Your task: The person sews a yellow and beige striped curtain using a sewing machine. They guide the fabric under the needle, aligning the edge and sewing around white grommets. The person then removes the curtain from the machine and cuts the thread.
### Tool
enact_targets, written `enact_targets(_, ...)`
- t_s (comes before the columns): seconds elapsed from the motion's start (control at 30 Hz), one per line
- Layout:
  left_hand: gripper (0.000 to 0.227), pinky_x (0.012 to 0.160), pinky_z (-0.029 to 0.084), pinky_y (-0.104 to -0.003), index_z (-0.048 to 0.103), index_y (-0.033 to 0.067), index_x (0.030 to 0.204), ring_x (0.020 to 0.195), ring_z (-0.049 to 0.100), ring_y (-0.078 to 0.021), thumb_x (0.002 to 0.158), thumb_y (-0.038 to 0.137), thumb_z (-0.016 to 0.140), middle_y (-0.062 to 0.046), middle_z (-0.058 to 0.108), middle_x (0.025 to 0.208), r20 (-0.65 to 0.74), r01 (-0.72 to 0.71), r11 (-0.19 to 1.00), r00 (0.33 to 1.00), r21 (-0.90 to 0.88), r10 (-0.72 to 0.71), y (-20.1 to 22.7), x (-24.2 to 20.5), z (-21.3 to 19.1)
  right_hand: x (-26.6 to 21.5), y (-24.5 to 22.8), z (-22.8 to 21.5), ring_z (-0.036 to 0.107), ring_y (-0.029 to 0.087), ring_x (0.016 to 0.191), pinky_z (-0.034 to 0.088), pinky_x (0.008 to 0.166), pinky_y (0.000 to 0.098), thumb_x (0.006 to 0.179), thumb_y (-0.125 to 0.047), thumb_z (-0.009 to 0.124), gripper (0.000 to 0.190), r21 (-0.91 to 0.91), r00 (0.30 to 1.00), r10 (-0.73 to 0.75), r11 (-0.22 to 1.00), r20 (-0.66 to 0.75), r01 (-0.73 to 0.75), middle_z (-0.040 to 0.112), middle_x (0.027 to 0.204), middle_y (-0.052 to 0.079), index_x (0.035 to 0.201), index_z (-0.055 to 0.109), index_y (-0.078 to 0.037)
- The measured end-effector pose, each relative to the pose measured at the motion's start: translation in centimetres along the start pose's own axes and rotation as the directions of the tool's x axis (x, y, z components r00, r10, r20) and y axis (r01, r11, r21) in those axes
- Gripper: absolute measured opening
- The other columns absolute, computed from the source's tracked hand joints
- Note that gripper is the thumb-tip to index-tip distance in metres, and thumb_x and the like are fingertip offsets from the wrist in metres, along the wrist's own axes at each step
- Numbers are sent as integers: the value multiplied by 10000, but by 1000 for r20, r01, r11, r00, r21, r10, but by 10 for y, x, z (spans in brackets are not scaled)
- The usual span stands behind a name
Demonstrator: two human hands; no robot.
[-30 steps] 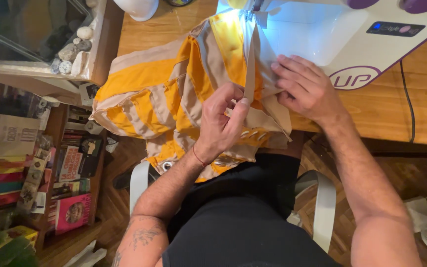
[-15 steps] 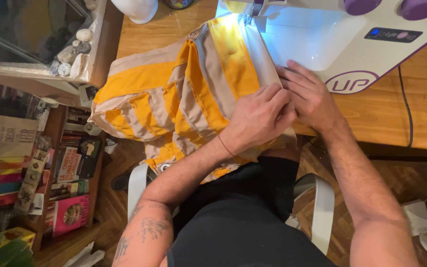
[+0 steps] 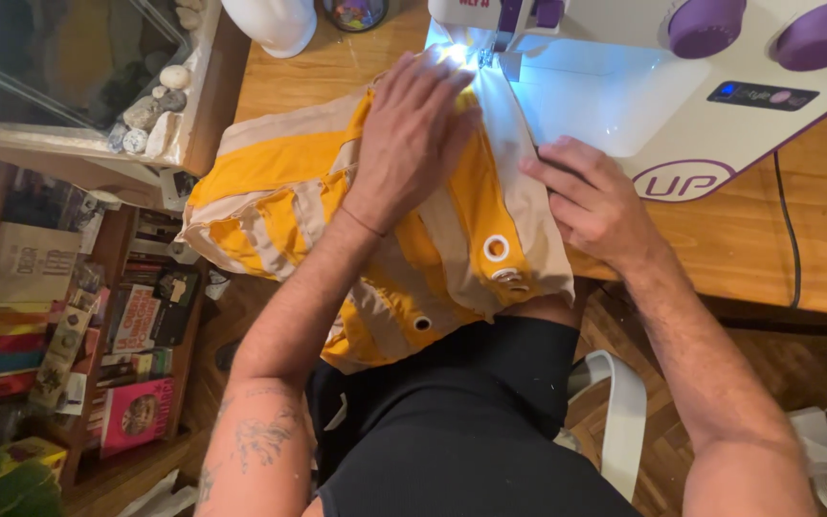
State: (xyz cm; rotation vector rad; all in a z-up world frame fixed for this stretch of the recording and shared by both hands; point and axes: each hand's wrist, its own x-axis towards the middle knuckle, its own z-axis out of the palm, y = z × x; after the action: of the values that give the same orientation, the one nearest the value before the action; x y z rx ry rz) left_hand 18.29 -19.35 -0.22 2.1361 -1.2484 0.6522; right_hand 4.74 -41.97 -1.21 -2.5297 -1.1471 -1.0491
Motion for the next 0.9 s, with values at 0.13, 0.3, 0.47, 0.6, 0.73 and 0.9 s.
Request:
enact_targets(0.13, 340, 1208, 318, -491, 602, 46, 1325, 1317, 541, -370, 1069, 266, 562, -150, 637, 1276, 96, -37, 998, 995, 49, 32, -2, 4, 0, -2, -6, 1, 670, 407, 1077, 550, 1091, 581, 990, 159, 500, 254, 116, 997, 55, 992, -54, -48, 728, 1136, 255, 797, 666, 153)
enact_targets(0.3, 344, 1208, 302, -526, 591, 131, 1321, 1393, 482, -337, 1008, 273, 612, -144, 573, 1399, 153, -32, 999, 988, 10, 30, -14, 0, 4, -2, -14, -1, 644, 470, 1150, 526, 1094, 641, 1004, 105, 542, 241, 211, 988, 125, 972, -93, -103, 708, 1132, 301, 809, 658, 185)
enact_targets(0.47, 370, 1210, 286, -547, 592, 172, 1353, 1366, 486, -366, 999, 278, 568, -161, 556, 1396, 196, -48, 999, 980, 14, 45, -20, -1, 3, 2, -16, -3, 666, 466, 1107, 578, 1053, 579, 986, 153, 489, 258, 209, 989, 111, 974, -96, -89, 705, 1107, 322, 768, 623, 183)
enact_targets(0.6, 337, 1237, 223, -563, 614, 174, 1310, 1433, 398, -418, 981, 220, 557, -217, 545, 1346, 215, -55, 992, 973, -112, 78, -24, 2, 0, 2, -16, -2, 662, 454, 1085, 582, 1037, 577, 989, 148, 489, 249, 214, 988, 117, 972, -98, -94, 705, 1095, 321, 799, 645, 189)
enact_targets(0.73, 367, 1234, 231, -538, 607, 189, 1314, 1492, 352, -370, 952, 213, 557, -129, 510, 1514, 256, -41, 991, 964, -125, 72, -27, 4, -1, 1, -16, 0, 662, 432, 1088, 555, 1072, 607, 1013, 46, 540, 270, 214, 988, 125, 971, -88, -104, 702, 1117, 298, 795, 634, 175)
enact_targets(0.9, 362, 1269, 158, -539, 558, 18, 1147, 1111, 627, -311, 976, 334, 518, -125, 640, 1070, 89, 58, 997, 994, 51, -62, -8, 7, 7, 3, -15, 3, 673, 408, 1077, 516, 1104, 631, 1001, 81, 557, 235, 178, 993, 103, 980, -52, -92, 710, 1118, 292, 811, 667, 165)
